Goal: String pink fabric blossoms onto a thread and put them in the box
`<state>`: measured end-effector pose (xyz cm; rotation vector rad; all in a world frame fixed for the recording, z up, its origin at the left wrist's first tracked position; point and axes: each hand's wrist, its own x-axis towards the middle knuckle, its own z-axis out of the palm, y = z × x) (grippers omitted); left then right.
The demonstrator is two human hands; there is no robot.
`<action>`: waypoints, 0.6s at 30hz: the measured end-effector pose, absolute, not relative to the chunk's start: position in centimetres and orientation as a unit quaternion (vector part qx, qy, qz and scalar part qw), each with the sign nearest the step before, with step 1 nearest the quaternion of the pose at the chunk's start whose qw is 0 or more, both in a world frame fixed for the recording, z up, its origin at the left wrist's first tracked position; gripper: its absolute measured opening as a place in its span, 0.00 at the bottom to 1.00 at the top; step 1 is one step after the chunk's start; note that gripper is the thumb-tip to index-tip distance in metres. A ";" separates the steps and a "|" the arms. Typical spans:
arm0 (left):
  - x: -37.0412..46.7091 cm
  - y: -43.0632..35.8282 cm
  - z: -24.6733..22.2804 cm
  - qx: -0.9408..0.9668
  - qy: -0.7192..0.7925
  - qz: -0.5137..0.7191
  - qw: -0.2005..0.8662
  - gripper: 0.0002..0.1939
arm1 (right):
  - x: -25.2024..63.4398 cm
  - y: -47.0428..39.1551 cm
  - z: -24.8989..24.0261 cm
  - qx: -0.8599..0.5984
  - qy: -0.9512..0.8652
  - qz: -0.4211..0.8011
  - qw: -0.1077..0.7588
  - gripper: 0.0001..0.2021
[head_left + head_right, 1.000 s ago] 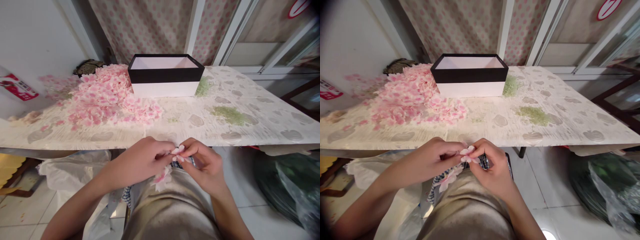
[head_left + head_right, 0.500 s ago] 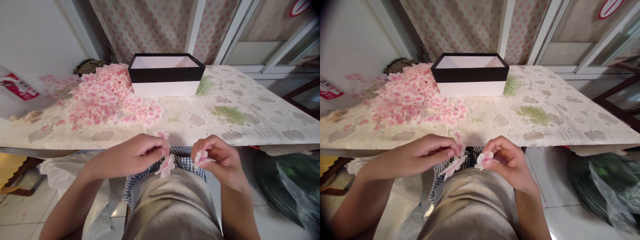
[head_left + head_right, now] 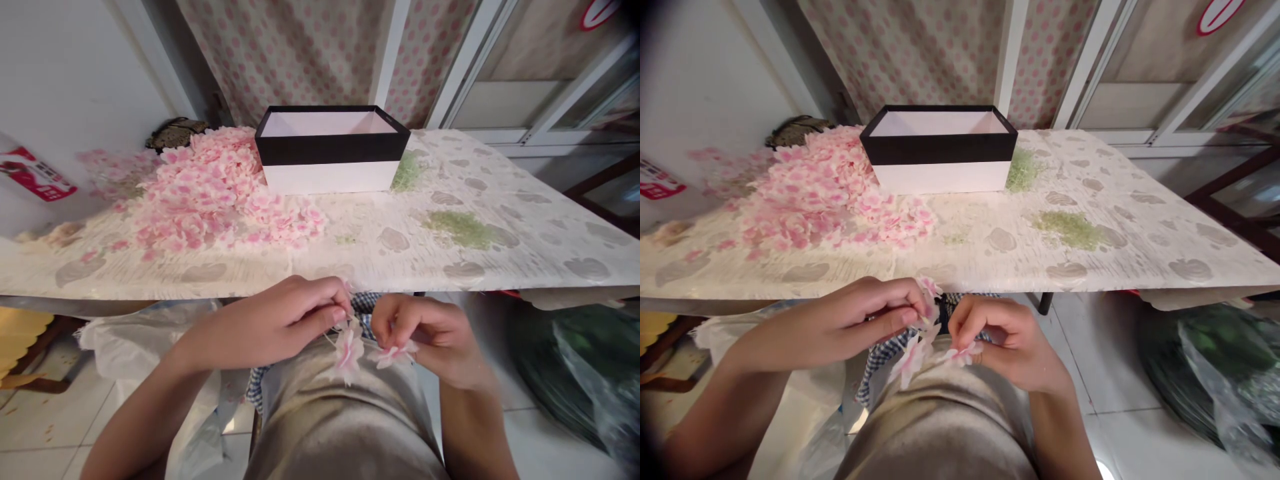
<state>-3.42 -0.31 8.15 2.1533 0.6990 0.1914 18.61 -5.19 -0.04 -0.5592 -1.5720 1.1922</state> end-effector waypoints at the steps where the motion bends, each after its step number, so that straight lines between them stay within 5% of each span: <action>1: -3.4 -0.3 8.1 0.862 0.273 0.070 0.422 0.10 | 18.7 -5.1 0.0 -0.229 -0.663 0.490 0.517 0.05; 18: -2.6 -1.2 7.6 0.863 0.307 0.100 0.390 0.08 | 19.0 -4.7 -0.4 -0.185 -0.682 0.522 0.477 0.03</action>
